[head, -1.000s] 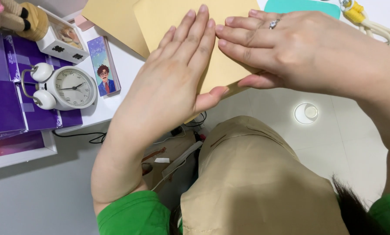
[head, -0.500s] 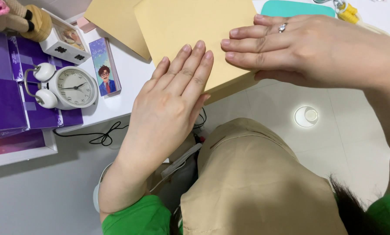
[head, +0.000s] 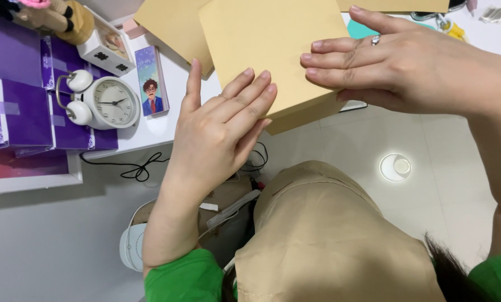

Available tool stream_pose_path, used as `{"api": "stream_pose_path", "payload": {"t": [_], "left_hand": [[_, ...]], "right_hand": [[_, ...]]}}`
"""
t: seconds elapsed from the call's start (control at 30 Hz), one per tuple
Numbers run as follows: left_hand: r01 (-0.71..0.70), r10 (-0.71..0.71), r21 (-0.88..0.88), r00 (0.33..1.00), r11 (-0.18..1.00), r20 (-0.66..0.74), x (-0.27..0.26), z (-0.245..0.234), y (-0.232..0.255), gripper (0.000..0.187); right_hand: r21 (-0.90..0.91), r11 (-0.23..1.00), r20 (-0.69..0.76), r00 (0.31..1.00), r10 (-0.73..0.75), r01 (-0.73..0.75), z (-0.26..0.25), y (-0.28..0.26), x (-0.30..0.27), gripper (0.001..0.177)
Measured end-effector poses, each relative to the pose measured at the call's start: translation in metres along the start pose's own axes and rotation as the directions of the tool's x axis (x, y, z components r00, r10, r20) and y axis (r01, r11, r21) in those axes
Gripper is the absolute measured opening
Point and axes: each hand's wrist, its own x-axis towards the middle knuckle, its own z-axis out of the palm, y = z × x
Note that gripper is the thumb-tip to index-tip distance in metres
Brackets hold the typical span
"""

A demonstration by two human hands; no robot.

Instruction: The person assembles a small cardboard box by folding and tucking its flaps into place. They use a teal plastic tool to press and crease the edges for a neat finish. The box is completed and set on the desk.

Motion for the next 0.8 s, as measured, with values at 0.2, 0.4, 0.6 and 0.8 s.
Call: {"api": "stream_pose_path", "payload": {"t": [0.2,0.4,0.6,0.8], "left_hand": [[-0.044,0.037,-0.029,0.978,0.999,-0.205,-0.009,0.017,-0.006,0.026],[-0.057,0.073,0.060,0.950,0.997,-0.303,-0.011,0.027,-0.010,0.023],[-0.038,0.055,0.066,0.960,0.997,-0.274,-0.012,0.023,-0.011,0.025],[-0.028,0.043,0.055,0.955,0.998,-0.294,-0.011,0.022,-0.009,0.024]], "right_hand": [[-0.054,0.998,-0.010,0.999,0.032,-0.033,0.002,-0.004,0.000,0.045],[-0.035,0.995,-0.064,0.994,0.086,-0.089,0.005,-0.005,-0.003,0.042],[0.041,0.999,0.117,0.993,0.008,-0.013,-0.008,0.006,-0.005,0.050],[0.057,0.998,0.173,0.985,-0.012,0.003,-0.011,0.012,-0.006,0.061]]}}
